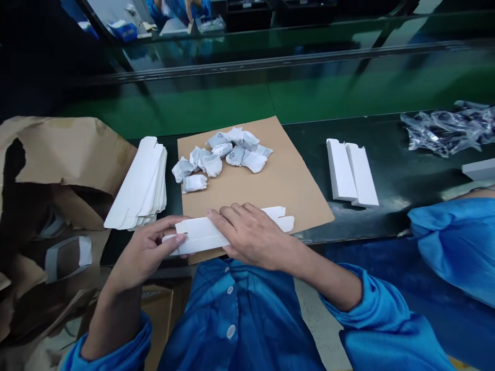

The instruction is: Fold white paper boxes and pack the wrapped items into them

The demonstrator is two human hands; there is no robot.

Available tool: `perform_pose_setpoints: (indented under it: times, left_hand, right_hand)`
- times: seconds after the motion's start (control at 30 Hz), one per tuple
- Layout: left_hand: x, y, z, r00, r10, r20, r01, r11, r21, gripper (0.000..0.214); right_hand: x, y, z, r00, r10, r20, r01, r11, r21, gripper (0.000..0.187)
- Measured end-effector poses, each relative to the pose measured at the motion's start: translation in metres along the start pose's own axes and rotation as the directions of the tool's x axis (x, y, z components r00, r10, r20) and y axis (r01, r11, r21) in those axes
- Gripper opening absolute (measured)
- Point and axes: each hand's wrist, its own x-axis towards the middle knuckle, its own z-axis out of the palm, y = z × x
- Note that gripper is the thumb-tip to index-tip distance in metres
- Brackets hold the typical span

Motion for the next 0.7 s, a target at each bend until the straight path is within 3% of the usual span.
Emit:
perform_pose_setpoints:
  times: [0.1, 0.3, 0.43, 0.57, 0.6, 0.63, 0.7]
  left_hand:
    - [-0.002, 0.002, -0.005, 0.997, 0.022, 0.073, -0.024, 0.999, 0.023, 0.028]
    - [0.004, 0.001, 0.011, 0.992, 0.124, -0.039, -0.115, 0.979, 0.170, 0.020]
    - [0.006, -0.002, 0.003, 0.980, 0.168, -0.103, -0.147, 0.971, 0.187, 0.020]
    - [0.004, -0.007, -0.009, 0.970, 0.098, -0.224, -0.091, 0.995, 0.041, 0.008]
    - [0.004, -0.007, -0.005, 0.938, 0.107, -0.330, -0.126, 0.991, -0.038, 0.011]
    - [0.003, -0.006, 0.002, 0.873, 0.134, -0.469, -0.204, 0.974, -0.103, 0.019]
    - [0.001, -0.003, 0.029, 0.681, 0.206, -0.703, -0.418, 0.897, -0.143, 0.039]
  right_hand:
    - [-0.002, 0.012, -0.004, 0.997, -0.082, -0.006, 0.082, 0.995, 0.054, 0.058]
    - [-0.006, 0.010, -0.001, 0.994, -0.112, -0.008, 0.112, 0.993, -0.032, 0.051]
    - [-0.011, 0.003, 0.000, 0.982, -0.175, -0.065, 0.162, 0.973, -0.166, 0.042]
    - [-0.023, 0.016, 0.001, 0.990, -0.052, -0.134, 0.025, 0.980, -0.195, 0.039]
    - [-0.026, 0.020, 0.004, 0.983, -0.002, -0.181, -0.033, 0.981, -0.193, 0.038]
    - [-0.028, 0.023, 0.007, 0.969, 0.048, -0.244, -0.096, 0.977, -0.190, 0.038]
    - [-0.029, 0.022, 0.018, 0.914, 0.154, -0.375, -0.238, 0.953, -0.189, 0.038]
